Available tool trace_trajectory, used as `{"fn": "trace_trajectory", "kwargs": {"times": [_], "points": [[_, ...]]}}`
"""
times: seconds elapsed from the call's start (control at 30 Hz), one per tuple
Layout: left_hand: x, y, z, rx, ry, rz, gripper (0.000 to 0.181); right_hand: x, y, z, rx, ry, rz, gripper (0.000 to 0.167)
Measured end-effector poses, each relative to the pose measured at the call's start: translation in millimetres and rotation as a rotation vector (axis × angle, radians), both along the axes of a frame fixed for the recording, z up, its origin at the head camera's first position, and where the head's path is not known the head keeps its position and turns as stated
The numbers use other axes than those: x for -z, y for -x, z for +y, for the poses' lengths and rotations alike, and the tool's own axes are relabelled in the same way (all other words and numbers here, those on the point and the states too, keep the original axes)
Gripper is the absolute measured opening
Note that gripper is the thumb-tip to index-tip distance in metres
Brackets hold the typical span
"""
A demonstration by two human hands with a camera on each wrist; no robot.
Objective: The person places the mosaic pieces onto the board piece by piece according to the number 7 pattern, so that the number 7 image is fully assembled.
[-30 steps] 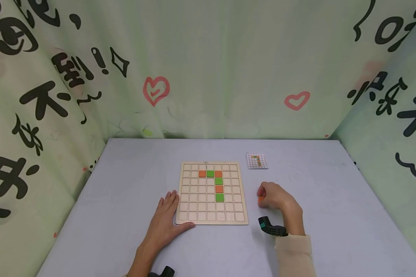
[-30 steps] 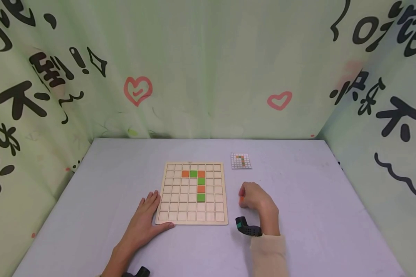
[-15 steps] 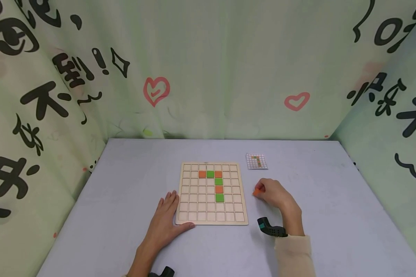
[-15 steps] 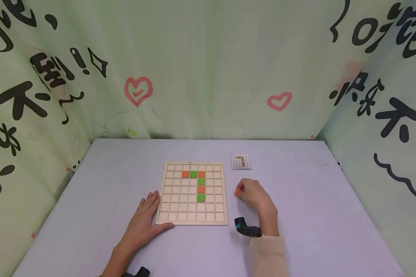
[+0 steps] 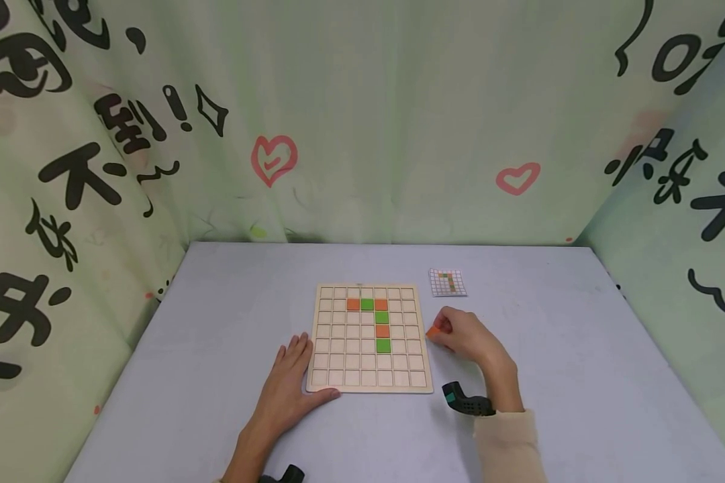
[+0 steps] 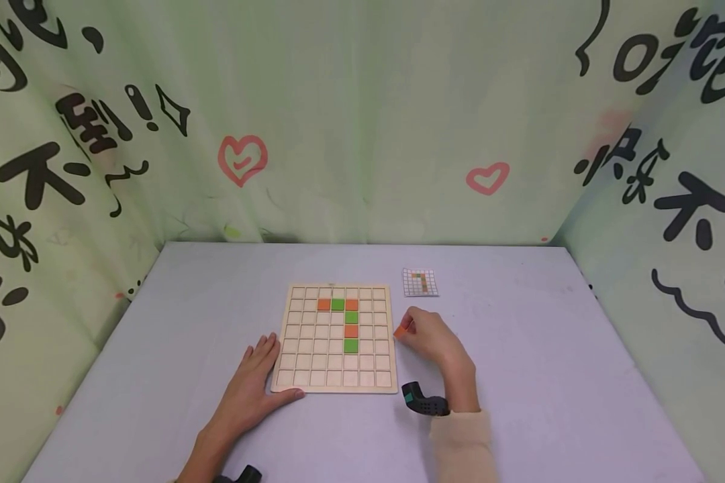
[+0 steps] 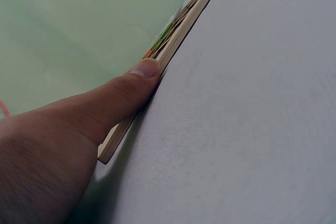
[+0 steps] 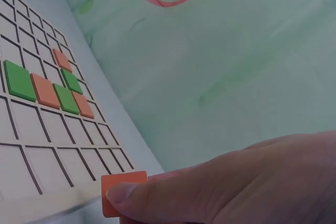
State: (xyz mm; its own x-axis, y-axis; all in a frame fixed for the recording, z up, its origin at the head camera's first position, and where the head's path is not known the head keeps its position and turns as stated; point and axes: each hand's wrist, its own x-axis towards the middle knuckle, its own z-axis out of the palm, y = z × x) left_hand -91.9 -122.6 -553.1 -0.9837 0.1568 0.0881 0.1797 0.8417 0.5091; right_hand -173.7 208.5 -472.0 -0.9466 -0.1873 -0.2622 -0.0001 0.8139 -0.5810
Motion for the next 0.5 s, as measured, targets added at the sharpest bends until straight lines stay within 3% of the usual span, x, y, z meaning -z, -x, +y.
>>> {"fn": "trace_trajectory", "kwargs": {"times": [0.5], "points": [[1.7,0.6,-1.0,0.003,-0.005,0.004,0.110,3.2,-0.5,-26,-0.119,0.016,0.046,0.011]]}}
